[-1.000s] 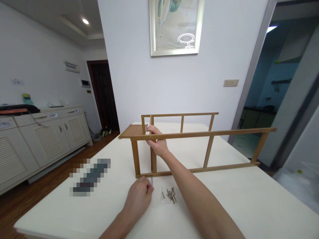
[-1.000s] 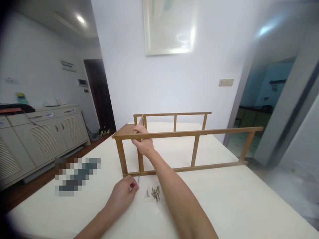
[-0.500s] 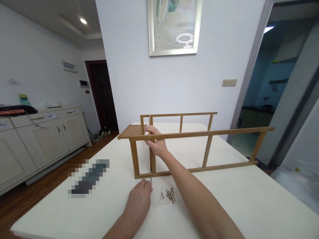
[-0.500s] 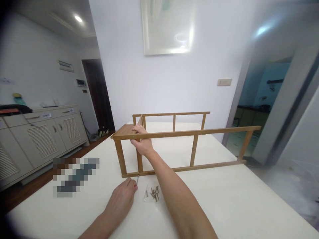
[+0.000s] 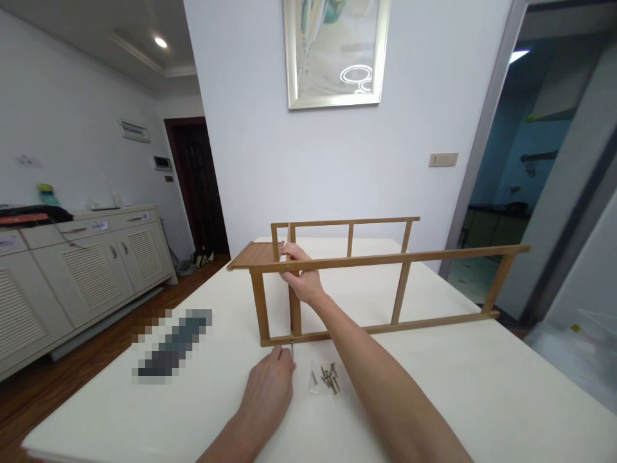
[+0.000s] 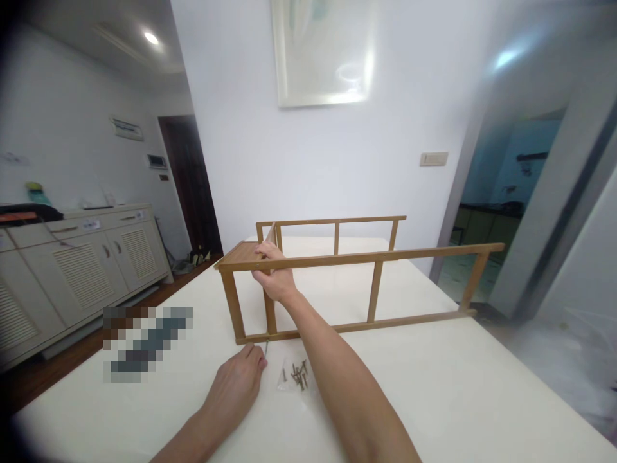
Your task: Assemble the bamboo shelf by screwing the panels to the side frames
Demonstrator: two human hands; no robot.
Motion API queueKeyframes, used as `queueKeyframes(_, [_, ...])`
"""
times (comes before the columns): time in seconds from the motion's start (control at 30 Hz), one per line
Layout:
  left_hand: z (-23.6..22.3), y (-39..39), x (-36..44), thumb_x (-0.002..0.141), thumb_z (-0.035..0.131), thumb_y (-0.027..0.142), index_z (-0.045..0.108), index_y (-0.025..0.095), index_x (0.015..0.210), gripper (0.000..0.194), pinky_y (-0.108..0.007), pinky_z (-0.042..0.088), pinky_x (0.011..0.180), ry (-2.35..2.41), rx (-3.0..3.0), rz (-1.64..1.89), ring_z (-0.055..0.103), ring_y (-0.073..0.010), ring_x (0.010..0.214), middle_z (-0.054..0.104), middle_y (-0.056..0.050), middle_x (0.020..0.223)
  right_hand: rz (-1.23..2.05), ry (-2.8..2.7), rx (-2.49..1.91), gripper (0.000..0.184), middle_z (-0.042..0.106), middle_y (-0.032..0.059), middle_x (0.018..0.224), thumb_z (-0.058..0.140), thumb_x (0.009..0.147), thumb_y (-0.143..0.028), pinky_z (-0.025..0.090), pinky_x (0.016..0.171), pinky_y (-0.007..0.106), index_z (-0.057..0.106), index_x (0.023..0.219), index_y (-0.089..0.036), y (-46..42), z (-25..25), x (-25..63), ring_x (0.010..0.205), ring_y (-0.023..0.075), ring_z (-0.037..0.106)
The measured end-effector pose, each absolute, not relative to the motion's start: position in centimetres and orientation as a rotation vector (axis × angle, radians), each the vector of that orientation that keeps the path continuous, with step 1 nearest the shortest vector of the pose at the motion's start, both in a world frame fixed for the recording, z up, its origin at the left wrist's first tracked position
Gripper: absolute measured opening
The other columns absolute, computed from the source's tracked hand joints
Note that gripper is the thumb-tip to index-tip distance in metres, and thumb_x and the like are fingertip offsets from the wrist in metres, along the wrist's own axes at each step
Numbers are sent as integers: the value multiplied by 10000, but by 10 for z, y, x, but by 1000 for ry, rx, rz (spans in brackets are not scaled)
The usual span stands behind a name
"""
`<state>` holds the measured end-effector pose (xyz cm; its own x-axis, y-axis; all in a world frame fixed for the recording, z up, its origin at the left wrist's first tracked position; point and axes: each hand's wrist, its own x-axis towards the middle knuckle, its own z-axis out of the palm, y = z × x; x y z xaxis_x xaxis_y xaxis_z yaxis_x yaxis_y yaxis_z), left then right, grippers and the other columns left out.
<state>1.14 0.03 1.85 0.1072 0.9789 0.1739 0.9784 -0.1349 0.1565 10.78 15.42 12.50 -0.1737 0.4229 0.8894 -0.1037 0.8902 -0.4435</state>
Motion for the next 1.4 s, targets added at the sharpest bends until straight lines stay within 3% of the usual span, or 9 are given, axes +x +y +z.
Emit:
queueKeyframes(0.57, [20, -2, 6, 917, 371, 147, 522, 206, 781, 212, -284, 364, 673, 1887, 2224, 637, 594, -189, 752, 632, -30, 809, 520, -1672, -252, 285, 614, 47, 1157, 616, 725, -197, 373, 1081, 439, 615, 1006, -241, 154, 127, 110, 1220, 242, 507])
queueKeyframes(0.77, [19, 3, 3, 861, 471, 162, 550, 204, 807, 104, -259, 369, 677, 1836, 2074, 806, 592, -161, 712, 640, -3, 770, 495, -1679, -274, 268, 620, 48, 1156, 621, 741, -227, 375, 1085, 443, 612, 1009, -243, 155, 126, 110, 1220, 239, 509])
queueKeyframes(0.97, [17, 10, -1, 778, 528, 135, 600, 203, 708, 122, -239, 365, 651, 1828, 1965, 849, 585, -146, 683, 631, 19, 692, 479, -1668, -243, 306, 626, 51, 1162, 638, 721, -206, 359, 1104, 443, 619, 1025, -238, 156, 125, 109, 1232, 244, 511])
queueKeyframes(1.4, [6, 12, 9, 757, 420, 18, 545, 206, 844, 242, -267, 448, 644, 1671, 2318, 1033, 590, -163, 683, 611, -15, 761, 482, -1684, -265, 277, 626, 50, 1184, 646, 753, -227, 333, 1132, 454, 621, 1028, -241, 154, 124, 109, 1261, 241, 496])
